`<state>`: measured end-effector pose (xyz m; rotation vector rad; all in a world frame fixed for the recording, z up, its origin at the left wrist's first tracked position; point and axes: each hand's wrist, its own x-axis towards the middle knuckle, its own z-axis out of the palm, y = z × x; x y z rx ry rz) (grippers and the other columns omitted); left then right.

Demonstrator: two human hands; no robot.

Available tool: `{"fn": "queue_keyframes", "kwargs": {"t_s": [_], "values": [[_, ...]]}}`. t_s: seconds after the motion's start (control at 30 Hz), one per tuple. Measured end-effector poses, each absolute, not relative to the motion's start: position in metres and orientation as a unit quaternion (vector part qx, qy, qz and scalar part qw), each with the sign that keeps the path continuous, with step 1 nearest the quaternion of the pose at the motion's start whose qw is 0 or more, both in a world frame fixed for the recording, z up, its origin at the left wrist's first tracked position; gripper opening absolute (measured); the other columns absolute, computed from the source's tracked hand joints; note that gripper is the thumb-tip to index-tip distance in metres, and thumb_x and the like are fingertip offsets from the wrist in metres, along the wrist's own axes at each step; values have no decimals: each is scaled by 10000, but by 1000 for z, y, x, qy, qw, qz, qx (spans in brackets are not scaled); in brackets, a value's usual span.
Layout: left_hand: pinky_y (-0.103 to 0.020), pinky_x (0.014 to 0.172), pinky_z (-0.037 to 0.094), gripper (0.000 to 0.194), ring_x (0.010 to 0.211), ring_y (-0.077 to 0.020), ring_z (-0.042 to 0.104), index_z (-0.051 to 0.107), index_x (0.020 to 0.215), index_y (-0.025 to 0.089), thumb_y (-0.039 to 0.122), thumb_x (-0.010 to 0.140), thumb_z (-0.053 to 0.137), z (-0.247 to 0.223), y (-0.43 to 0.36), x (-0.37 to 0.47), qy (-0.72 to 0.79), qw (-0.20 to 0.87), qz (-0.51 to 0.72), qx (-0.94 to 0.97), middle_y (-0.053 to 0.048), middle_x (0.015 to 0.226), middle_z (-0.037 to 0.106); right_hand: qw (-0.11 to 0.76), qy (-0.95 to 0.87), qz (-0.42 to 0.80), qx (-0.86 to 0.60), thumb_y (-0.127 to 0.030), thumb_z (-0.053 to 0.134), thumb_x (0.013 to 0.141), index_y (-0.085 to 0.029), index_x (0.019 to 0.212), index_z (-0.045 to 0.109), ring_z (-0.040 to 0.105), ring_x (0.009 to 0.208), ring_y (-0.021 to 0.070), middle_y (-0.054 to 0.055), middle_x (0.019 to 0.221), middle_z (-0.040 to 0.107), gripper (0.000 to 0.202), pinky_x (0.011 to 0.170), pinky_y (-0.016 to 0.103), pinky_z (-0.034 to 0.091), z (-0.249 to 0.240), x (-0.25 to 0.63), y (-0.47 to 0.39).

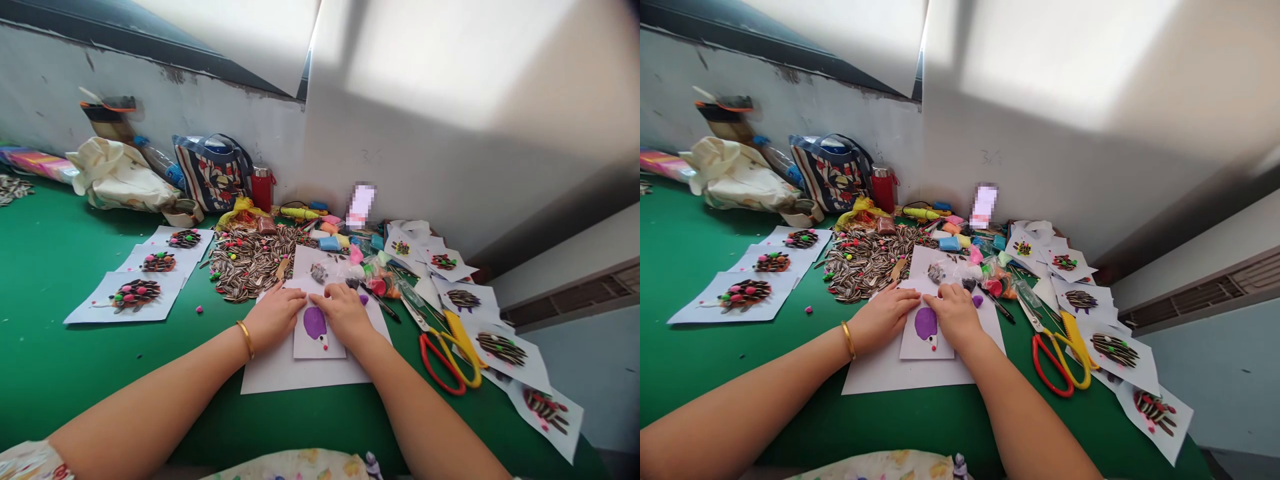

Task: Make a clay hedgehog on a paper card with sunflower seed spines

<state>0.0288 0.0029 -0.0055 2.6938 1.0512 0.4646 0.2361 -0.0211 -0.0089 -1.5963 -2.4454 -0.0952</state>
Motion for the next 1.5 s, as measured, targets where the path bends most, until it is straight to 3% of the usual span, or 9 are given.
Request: {"fn": "queue_keyframes", "kwargs": {"t_s": [0.23, 0.37, 0.6, 1.5], "values": [[-496, 1173, 238, 364, 1254, -223, 538, 650, 1181, 215, 102, 878, 481, -7, 4, 28, 352, 105, 153, 917, -74, 1272, 653, 155, -818, -27, -553, -265, 581, 916, -263, 992, 722, 475, 929, 225, 67, 979, 587, 160, 811, 347, 353, -3, 245, -23], [-486, 1178, 229, 334, 1254, -215, 537, 649, 1179, 220, 136, 905, 479, -10, 4, 28, 352, 101, 161, 916, -68, 1269, 655, 169, -814, -7, -555, -253, 587, 910, -237, 884, 726, 491, 906, 211, 63, 953, 599, 142, 818, 340, 374, -5, 249, -22], [-497, 1176, 227, 327, 1251, -215, 538, 645, 1181, 204, 147, 919, 459, -8, 4, 28, 352, 105, 157, 917, -74, 1273, 654, 189, -806, 26, -560, -280, 633, 887, -232, 977, 722, 517, 935, 218, 67, 972, 613, 136, 842, 344, 400, -8, 252, -22], [-463, 1186, 209, 347, 1283, -200, 516, 637, 1193, 206, 125, 910, 453, -8, 5, 27, 358, 92, 151, 917, -56, 1281, 653, 185, -832, 51, -521, -200, 636, 886, -236, 910, 767, 539, 887, 203, 60, 889, 632, 138, 789, 323, 417, -13, 257, -21]]}}
